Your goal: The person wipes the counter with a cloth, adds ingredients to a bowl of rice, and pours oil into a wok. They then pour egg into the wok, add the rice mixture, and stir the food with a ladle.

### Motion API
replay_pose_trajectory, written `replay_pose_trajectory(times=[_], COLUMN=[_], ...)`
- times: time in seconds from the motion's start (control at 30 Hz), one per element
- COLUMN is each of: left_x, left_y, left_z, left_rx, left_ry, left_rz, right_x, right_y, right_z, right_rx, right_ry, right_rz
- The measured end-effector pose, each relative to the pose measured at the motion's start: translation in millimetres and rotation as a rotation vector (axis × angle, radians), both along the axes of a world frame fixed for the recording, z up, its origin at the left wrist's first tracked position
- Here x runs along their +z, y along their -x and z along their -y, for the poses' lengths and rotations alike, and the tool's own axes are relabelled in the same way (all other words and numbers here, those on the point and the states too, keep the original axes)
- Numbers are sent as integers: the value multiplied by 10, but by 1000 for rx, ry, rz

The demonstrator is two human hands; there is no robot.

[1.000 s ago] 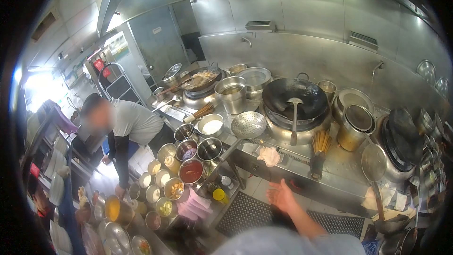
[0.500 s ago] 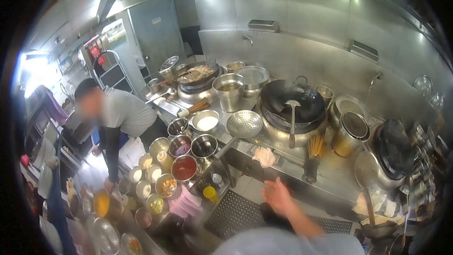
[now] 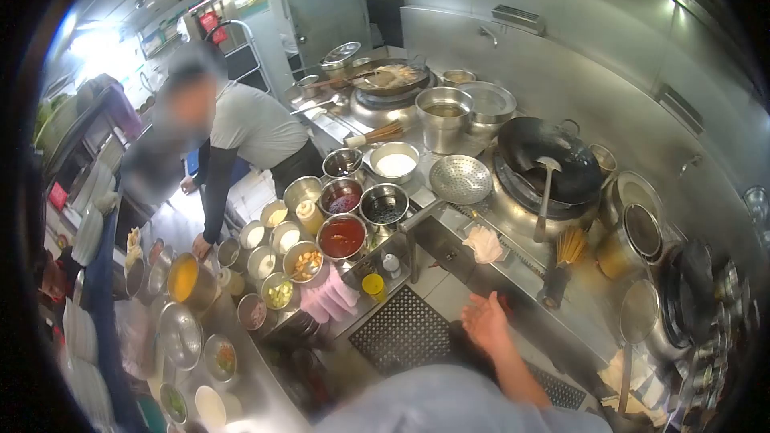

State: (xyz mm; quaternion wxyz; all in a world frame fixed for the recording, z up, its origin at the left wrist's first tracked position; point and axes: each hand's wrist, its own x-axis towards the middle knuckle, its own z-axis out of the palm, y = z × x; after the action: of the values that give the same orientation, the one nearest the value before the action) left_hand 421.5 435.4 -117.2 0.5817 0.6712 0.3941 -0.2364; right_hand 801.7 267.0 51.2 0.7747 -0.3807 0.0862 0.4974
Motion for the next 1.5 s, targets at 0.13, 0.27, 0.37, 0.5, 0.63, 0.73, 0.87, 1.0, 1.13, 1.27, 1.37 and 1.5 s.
replay_pose_trajectory(times=[0.13, 0.27, 0.37, 0.5, 0.63, 0.73, 0.87, 1.0, 1.13, 1.27, 1.37, 1.5], left_x=[-166, -376, -453, -479, -459, -475, -595, -716, -86, 199, -206, -703], left_y=[124, 89, 53, -73, -255, -395, -691, -990, -1457, -1614, -1438, -955], left_z=[133, 259, 405, 467, 503, 565, 684, 850, 967, 1134, 1155, 1081], left_rx=[51, 65, 76, 105, 146, 147, 169, 217, 292, 367, 476, 620], left_ry=[14, 45, 69, 62, 44, 34, -5, -79, -86, -182, -154, -287], left_rz=[-25, -51, -64, -72, -84, -101, -64, 31, -132, -124, -34, 240], right_x=[62, -57, -65, -230, -152, 64, 394, 788, 1334, 2063, 2487, 2770], right_y=[-62, -150, -160, -285, -475, -578, -931, -1189, -1282, -1242, -971, -488], right_z=[-111, -53, 32, 49, -325, -666, -1091, -1468, -1910, -2207, -2189, -2052], right_rx=[47, 61, 54, 146, 329, 463, 524, 597, 499, 552, 586, 704], right_ry=[-6, 56, 176, 164, 250, 340, 106, -185, -392, -553, -642, -672], right_rz=[-2, 112, 157, 96, 237, 662, 948, 818, 839, 891, 946, 1054])
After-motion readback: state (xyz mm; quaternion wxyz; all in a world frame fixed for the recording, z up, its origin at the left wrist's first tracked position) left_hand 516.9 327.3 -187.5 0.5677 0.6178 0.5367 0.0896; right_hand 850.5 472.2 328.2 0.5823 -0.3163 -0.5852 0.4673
